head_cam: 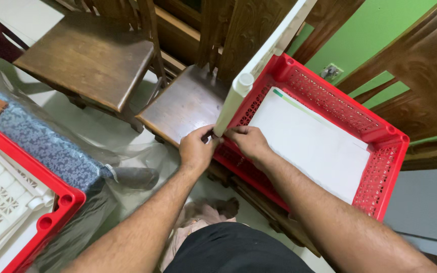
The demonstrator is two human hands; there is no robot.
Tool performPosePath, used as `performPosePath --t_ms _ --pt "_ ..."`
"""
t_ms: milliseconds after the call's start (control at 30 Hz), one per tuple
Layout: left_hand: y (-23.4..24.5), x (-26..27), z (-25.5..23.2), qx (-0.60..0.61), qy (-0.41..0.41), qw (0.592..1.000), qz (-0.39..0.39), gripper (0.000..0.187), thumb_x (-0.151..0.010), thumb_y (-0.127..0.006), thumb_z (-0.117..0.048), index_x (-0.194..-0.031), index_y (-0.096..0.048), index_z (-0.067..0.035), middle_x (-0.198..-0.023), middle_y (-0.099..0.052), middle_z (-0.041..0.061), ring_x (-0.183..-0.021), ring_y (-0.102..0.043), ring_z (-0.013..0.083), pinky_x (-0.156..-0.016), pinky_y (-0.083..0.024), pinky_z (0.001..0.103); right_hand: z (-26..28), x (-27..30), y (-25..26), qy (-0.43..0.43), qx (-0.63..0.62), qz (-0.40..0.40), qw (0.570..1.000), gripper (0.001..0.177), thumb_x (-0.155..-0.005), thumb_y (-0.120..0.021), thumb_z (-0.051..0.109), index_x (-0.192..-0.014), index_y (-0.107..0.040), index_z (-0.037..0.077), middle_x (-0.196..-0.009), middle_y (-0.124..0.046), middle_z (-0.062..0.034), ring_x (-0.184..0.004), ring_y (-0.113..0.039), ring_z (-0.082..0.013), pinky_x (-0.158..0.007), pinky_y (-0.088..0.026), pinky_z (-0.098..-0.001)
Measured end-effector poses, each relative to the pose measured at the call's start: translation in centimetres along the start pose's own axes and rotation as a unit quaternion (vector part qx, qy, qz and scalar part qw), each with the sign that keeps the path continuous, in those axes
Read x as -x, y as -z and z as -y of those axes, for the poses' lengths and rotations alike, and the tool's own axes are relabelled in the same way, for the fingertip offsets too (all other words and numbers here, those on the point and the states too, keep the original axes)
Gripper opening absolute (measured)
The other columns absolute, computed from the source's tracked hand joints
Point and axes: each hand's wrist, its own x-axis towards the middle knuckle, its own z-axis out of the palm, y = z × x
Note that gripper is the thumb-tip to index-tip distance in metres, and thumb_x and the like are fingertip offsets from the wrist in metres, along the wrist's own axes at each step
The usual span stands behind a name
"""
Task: The person assembles a red plastic crate by inserting white perforated side panels into the crate's frame. They pick up panels from a nearby table, align them with the crate, and press them into place one by one until the crate is fully assembled.
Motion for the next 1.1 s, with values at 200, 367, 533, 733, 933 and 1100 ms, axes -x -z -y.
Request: performPosePath --t_ms 200,367,533,733,933,1100 --pt "0.2 -0.2 0.5 0.015 -0.006 1.0 0.022 0.046 -0.074 -0.089 -0.017 -0.118 -0.076 -0.016 -0.098 -0.082 0.005 -0.09 -0.076 0.0139 -0.084 -0.058 0.03 1.2 -1.4 0.1 -0.028 -0.012 0.023 0.999 0.031 -0.089 -0.075 0.024 -0.112 -0.08 0.004 -0.106 -0.08 -0.0089 -0.095 -0.071 -0.0145 -0.089 -0.054 -0.0294" --pt "-0.3 -0.1 1.8 0.085 -0.002 0.995 0.058 0.068 -0.071 -0.091 -0.013 -0.134 -0.065 -0.011 -0.12 -0.075 0.009 -0.109 -0.073 0.0141 -0.097 -0.057 0.028 2.2 -1.2 0.2 -0.094 -0.006 0.045 0.995 0.031 -0.09 -0.07 0.021 -0.117 -0.077 0.007 -0.11 -0.079 -0.0096 -0.096 -0.073 -0.0175 -0.089 -0.057 -0.0325" --pt "-1.1 -0.2 2.2 0.112 0.005 0.993 0.038 0.089 -0.07 -0.091 -0.01 -0.148 -0.048 -0.005 -0.138 -0.064 0.012 -0.123 -0.066 0.0189 -0.104 -0.054 0.03 2.5 -1.5 -0.2 -0.056 0.016 0.039 0.998 0.031 -0.09 -0.071 0.019 -0.114 -0.077 -0.001 -0.108 -0.079 -0.0137 -0.096 -0.073 -0.0204 -0.087 -0.058 -0.0341" --pt "-1.4 0.1 1.6 0.07 0.045 0.996 0.026 0.09 -0.072 -0.09 -0.012 -0.148 -0.044 -0.002 -0.138 -0.065 0.009 -0.123 -0.066 0.0186 -0.105 -0.053 0.031 2.6 -1.4 -0.7 -0.04 0.061 0.007 0.997 0.031 -0.089 -0.072 0.021 -0.111 -0.078 0.0 -0.106 -0.079 -0.0136 -0.094 -0.072 -0.0185 -0.088 -0.057 -0.0336" --pt "-0.7 0.0 0.2 0.034 0.082 0.996 0.021 0.076 -0.072 -0.091 -0.015 -0.14 -0.057 -0.011 -0.132 -0.069 0.005 -0.122 -0.067 0.0171 -0.106 -0.052 0.03 4.3 -0.3 -0.9 -0.08 0.141 -0.018 0.987 0.034 -0.09 -0.073 0.027 -0.116 -0.078 0.005 -0.11 -0.076 -0.0122 -0.097 -0.07 -0.0187 -0.089 -0.054 -0.0352" --pt "-0.8 0.9 0.1 0.016 0.079 0.997 0.013 0.06 -0.078 -0.086 -0.024 -0.134 -0.065 -0.015 -0.131 -0.071 0.004 -0.126 -0.065 0.0174 -0.11 -0.049 0.034 3.8 0.6 -0.8 -0.07 0.063 0.019 0.995 0.036 -0.09 -0.07 0.029 -0.115 -0.078 0.004 -0.111 -0.079 -0.0143 -0.096 -0.074 -0.0201 -0.089 -0.057 -0.034"
